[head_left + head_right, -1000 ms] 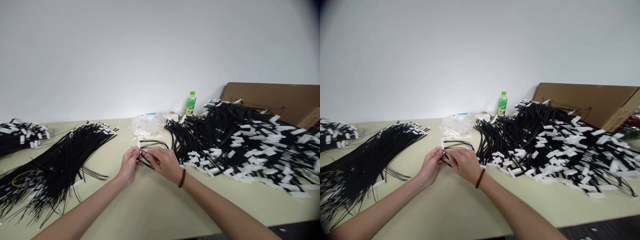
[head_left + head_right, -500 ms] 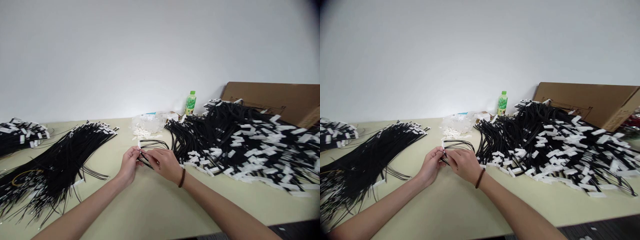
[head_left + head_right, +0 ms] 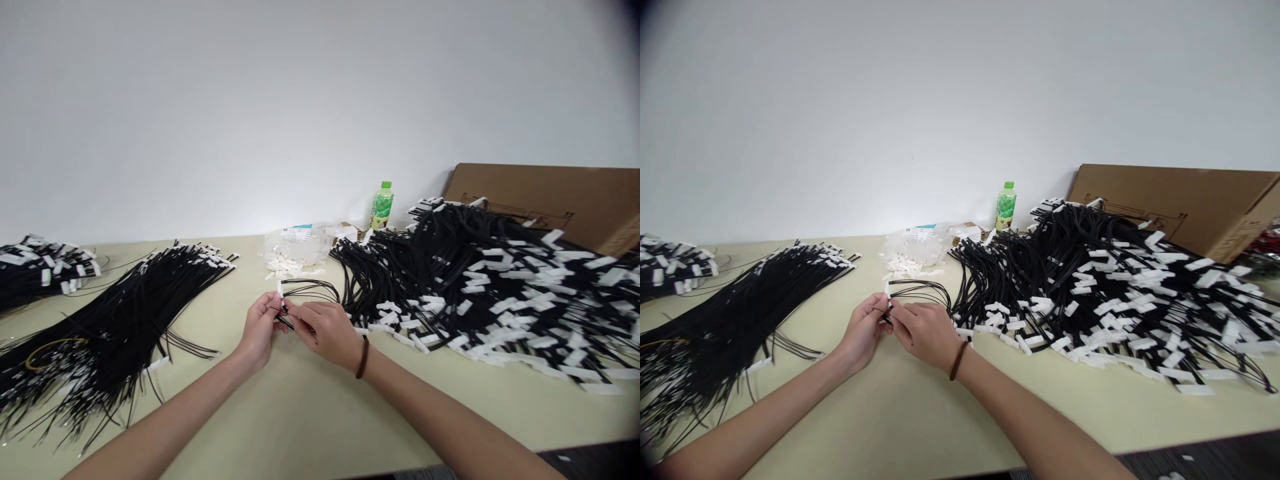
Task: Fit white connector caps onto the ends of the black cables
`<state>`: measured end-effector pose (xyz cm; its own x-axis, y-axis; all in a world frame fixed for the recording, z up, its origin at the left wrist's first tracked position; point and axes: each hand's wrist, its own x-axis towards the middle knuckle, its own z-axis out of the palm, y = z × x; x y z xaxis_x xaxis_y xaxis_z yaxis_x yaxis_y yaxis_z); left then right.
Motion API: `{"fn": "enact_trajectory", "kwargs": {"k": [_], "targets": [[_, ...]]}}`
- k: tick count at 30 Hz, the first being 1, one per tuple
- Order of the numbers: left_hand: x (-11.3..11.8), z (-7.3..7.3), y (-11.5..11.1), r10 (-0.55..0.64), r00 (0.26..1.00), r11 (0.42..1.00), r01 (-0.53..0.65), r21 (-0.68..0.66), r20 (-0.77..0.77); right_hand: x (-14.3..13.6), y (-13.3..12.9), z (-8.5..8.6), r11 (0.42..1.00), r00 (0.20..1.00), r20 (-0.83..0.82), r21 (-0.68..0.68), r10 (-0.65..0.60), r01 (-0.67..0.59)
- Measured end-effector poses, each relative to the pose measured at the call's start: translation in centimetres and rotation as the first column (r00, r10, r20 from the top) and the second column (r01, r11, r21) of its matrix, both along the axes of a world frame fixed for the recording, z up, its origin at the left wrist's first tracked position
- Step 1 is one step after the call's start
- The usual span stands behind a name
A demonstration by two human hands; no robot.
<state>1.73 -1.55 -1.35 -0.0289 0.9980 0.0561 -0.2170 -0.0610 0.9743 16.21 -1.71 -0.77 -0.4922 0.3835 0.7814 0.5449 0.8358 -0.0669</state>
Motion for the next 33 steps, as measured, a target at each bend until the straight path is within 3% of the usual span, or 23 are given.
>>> {"fn": "enact_trajectory", "kwargs": {"k": [33], "targets": [[0.01,0.04,0.01,-0.008,1.000,1.000,0.008,-0.007,-0.023,-0.23,-0.24,-0.23,0.996,0.994,0.103,-0.079,0.038,-0.030]]}}
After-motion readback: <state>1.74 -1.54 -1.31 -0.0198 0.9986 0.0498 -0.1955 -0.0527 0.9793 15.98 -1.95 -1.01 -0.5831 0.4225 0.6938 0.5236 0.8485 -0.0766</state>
